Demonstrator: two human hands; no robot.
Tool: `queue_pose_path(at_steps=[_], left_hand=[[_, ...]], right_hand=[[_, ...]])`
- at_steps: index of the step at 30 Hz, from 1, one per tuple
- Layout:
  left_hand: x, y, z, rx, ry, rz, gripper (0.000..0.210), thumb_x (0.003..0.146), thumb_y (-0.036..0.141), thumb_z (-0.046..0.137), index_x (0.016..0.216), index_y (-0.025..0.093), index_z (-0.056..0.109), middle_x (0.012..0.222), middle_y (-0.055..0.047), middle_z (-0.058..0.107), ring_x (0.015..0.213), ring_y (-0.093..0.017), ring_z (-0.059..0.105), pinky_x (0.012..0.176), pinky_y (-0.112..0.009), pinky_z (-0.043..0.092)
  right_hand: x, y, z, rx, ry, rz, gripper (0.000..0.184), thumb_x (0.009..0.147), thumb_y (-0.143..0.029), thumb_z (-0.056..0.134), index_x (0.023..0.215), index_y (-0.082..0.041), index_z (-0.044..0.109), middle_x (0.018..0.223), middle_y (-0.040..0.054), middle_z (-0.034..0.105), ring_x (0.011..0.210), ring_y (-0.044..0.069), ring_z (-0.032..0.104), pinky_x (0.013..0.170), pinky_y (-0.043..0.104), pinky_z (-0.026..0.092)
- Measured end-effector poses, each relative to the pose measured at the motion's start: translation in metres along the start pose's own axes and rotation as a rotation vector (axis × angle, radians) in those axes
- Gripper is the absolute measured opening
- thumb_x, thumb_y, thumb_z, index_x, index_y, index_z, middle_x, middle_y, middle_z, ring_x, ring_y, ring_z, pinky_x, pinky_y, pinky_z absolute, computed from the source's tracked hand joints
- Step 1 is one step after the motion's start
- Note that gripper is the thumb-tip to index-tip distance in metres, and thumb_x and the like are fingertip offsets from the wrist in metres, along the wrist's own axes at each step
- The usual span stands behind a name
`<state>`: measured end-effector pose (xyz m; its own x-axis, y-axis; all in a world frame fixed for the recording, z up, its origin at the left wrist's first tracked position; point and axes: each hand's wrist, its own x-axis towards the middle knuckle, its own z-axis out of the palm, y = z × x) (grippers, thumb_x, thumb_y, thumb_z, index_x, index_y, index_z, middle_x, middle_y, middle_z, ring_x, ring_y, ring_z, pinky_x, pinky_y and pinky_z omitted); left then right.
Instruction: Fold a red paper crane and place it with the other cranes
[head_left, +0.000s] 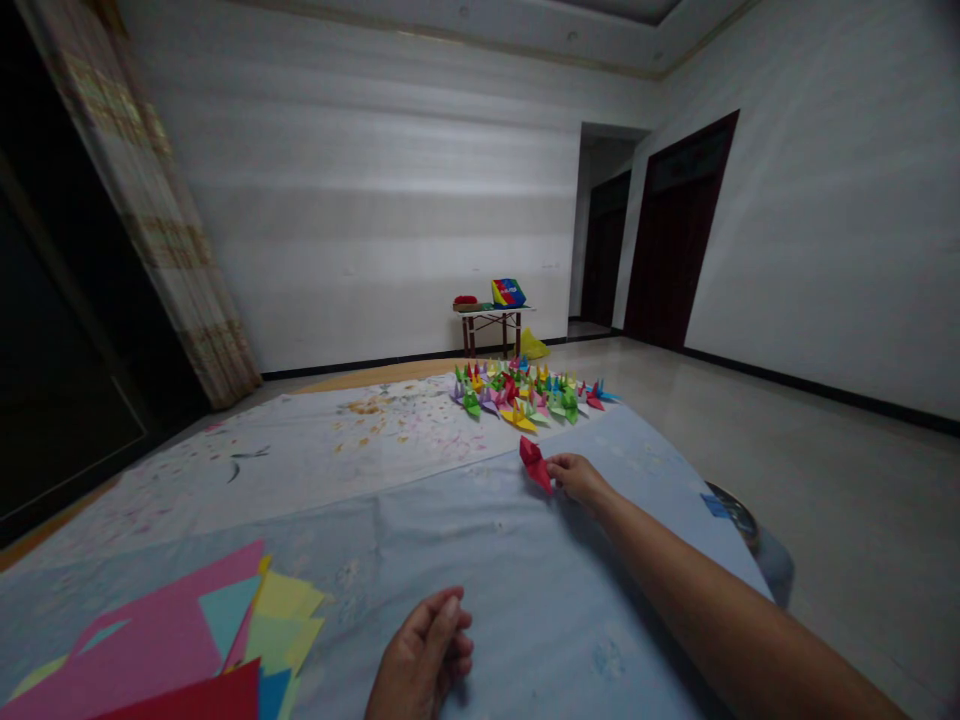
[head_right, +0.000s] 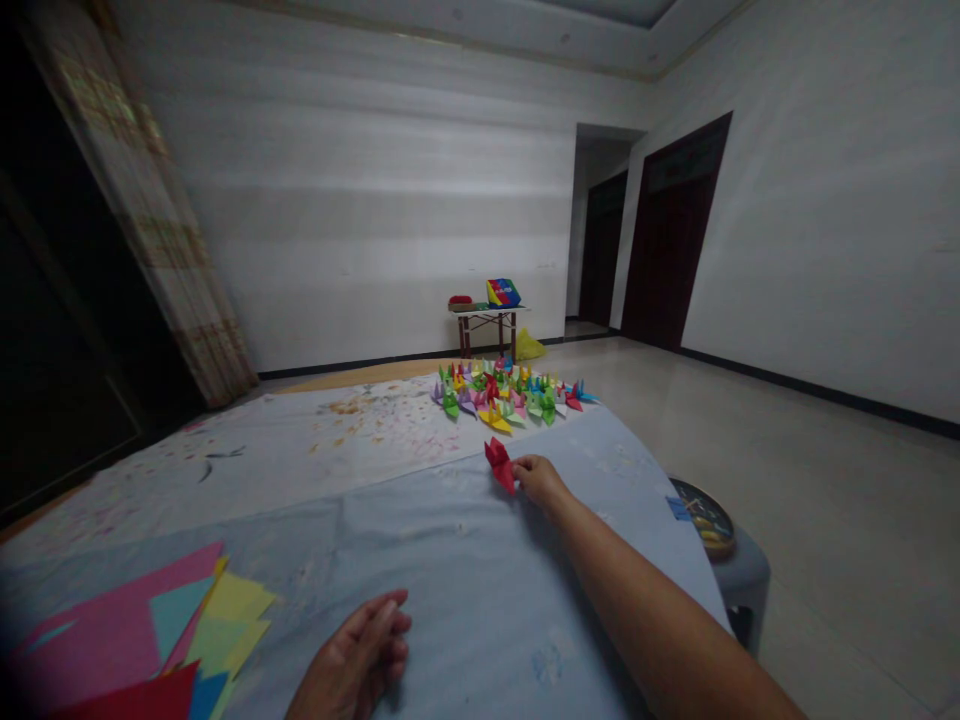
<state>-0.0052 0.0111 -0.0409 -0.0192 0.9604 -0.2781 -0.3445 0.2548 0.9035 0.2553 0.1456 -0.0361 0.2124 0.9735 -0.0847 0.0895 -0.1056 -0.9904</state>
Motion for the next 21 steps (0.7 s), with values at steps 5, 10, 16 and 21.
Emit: queue_pose_path(at_steps=[5, 10, 16, 21], left_hand=[[0.002, 0.0, 0.0, -0.013, 0.002, -0.009, 0.046, 0.048, 0.043, 0.08, 0.08, 0.014, 0.064, 0.062, -0.001, 0.061, 0.048, -0.011, 0.055, 0.045, -0.022, 0.044], [0.004, -0.001, 0.0, -0.016, -0.001, -0.03, 0.047, 0.046, 0.043, 0.081, 0.079, 0.014, 0.064, 0.06, -0.001, 0.06, 0.047, -0.011, 0.054, 0.044, -0.022, 0.043], [0.005, -0.002, -0.001, 0.001, -0.022, -0.031, 0.045, 0.049, 0.045, 0.079, 0.078, 0.015, 0.063, 0.06, -0.001, 0.06, 0.048, -0.01, 0.053, 0.045, -0.021, 0.042], [0.001, -0.002, 0.0, 0.118, -0.078, 0.01, 0.046, 0.049, 0.048, 0.077, 0.078, 0.015, 0.064, 0.06, -0.001, 0.059, 0.048, -0.011, 0.051, 0.046, -0.023, 0.042]], right_hand=[[0.02, 0.003, -0.003, -0.044, 0.088, 0.037, 0.007, 0.068, -0.018, 0.063, 0.064, -0.014, 0.061, 0.047, -0.0045, 0.051, 0.039, 0.006, 0.041, 0.04, 0.019, 0.026], [0.034, 0.005, 0.002, -0.129, 0.033, 0.131, 0.02, 0.085, -0.027, 0.054, 0.095, -0.011, 0.059, 0.086, 0.0047, 0.062, 0.071, 0.014, 0.058, 0.062, 0.027, 0.049], [0.049, 0.005, 0.011, -0.279, 0.009, 0.193, 0.03, 0.087, -0.031, 0.05, 0.113, -0.015, 0.051, 0.113, 0.0078, 0.054, 0.095, 0.019, 0.056, 0.079, 0.039, 0.049], [0.051, 0.006, 0.002, -0.435, 0.106, 0.114, 0.029, 0.087, -0.031, 0.051, 0.112, -0.016, 0.052, 0.114, 0.0071, 0.053, 0.095, 0.019, 0.056, 0.079, 0.038, 0.049]])
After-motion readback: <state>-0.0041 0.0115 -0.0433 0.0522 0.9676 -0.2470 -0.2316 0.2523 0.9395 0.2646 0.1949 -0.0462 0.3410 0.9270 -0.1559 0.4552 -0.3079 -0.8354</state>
